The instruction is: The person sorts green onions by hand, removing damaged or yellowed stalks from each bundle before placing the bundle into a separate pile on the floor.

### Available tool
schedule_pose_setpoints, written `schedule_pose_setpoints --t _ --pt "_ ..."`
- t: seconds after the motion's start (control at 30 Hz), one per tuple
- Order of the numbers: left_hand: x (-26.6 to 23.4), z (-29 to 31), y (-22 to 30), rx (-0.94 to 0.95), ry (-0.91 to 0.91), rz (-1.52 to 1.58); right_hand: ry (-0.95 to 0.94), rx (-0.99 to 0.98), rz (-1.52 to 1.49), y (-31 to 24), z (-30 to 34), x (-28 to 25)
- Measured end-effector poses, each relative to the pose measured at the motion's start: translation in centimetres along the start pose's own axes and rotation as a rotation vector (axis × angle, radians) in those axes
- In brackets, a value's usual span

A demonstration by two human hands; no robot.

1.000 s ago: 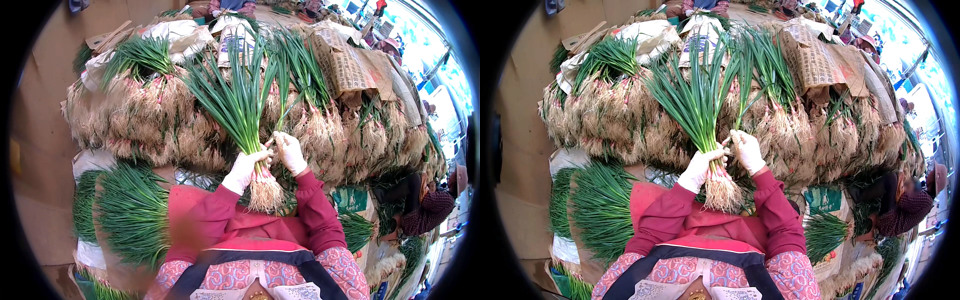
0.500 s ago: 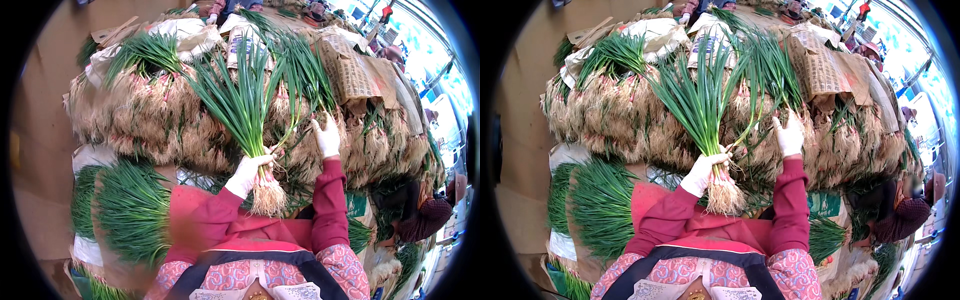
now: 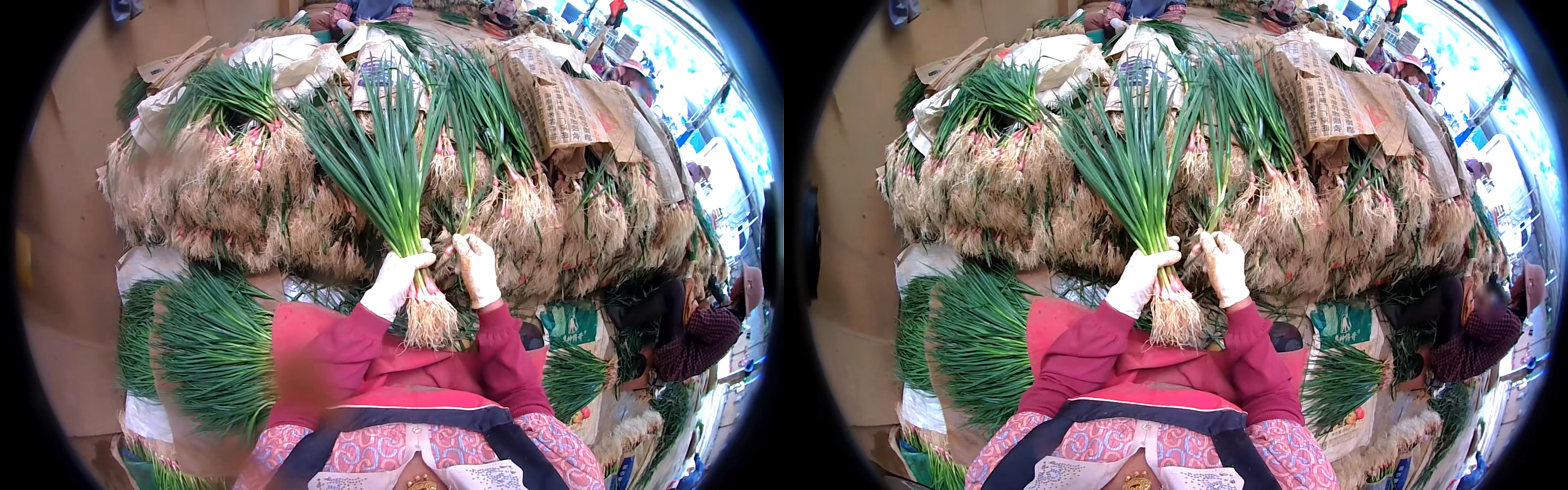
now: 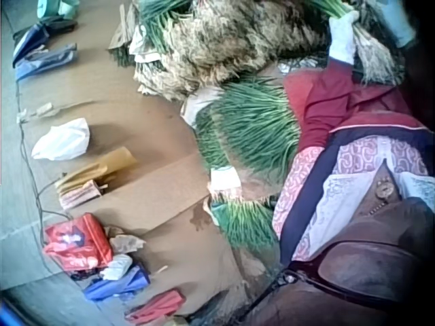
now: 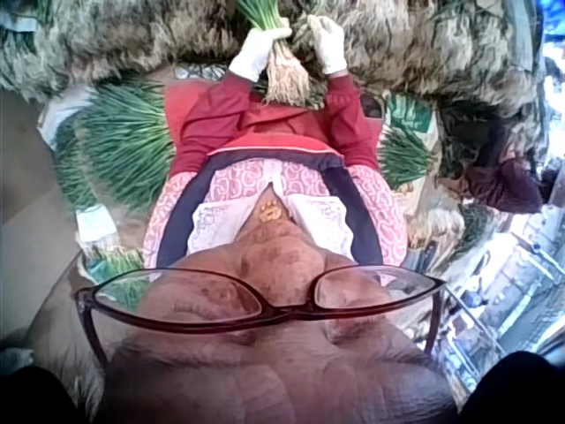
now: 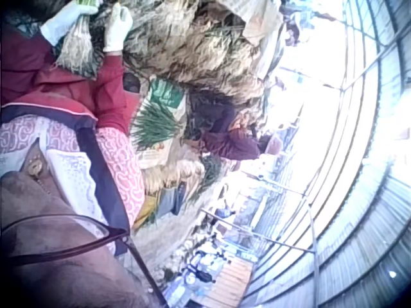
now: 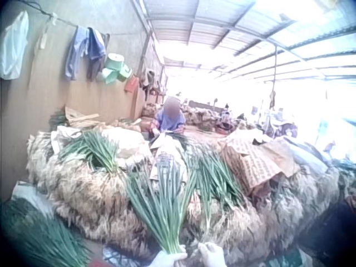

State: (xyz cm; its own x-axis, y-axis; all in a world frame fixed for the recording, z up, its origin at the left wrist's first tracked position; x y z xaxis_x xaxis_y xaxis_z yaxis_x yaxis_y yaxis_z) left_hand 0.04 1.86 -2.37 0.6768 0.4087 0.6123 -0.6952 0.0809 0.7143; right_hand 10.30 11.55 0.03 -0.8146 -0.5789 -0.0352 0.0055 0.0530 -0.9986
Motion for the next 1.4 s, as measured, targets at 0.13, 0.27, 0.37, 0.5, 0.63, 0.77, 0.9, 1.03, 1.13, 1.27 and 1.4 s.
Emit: schedule_pose_setpoints --t 0.13,0.27,0.37,0.5,0.63,0.77,0.9,1.03,1.13,1.27,1.4 --pt "0.2 -0.1 0.4 -0.008 -0.186 0.005 -0.205 -0.083 0.103 1.1 2.3 1.3" --pt "0.9 0.4 0.7 -0.034 -0.313 0.012 -0.286 -0.081 0.198 1.0 3.6 1.5" --pt "1.0 -0.1 0.0 -0.003 -0.306 0.05 -0.332 -0.126 0.381 1.4 3.8 1.3" --pt "0.4 0.1 -0.1 0.025 -0.215 0.105 0.037 -0.422 0.356 -3.3 3.8 -0.7" --pt "0.5 0.4 -0.2 -0.051 -0.213 0.253 -0.015 -0.049 0.135 -2.4 2.7 0.9" --pt "0.4 0.3 -0.3 -0.035 -0.225 0.259 -0.184 0.201 -0.61 4.1 2.3 3.8" --pt "-0.1 0.6 -0.4 -0.082 -0.317 0.125 -0.108 -0.101 0.243 7.7 1.5 0.7" --pt "-0.6 0.7 -0.2 -0.02 -0.13 0.076 0.013 0.1 0.041 8.4 0.0 -2.2" --pt "-0.1 0.6 -1.2 -0.071 -0.149 0.029 -0.111 0.043 -0.094 1.7 0.4 1.4" --pt "0.2 0.3 -1.7 -0.04 -0.141 0.06 -0.074 -0.128 0.114 1.3 -1.1 2.0" --pt "0.3 1.1 -0.7 -0.023 -0.116 0.092 -0.027 -0.229 0.386 -2.2 1.4 3.2"
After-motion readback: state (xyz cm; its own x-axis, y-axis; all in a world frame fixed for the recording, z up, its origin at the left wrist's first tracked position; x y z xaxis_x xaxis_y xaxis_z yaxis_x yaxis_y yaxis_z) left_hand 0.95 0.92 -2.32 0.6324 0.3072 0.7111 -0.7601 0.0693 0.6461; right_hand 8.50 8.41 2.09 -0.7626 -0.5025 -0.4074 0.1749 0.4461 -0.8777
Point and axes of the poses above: each hand's wrist, its own z-axis away from the middle knuckle, its own x-axis out of the palm, y = z × x, the point moved 6 cm from there along -z, towards the middle knuckle, and after that the axes turned 6 degrees about -x, right-handed, at the moved point
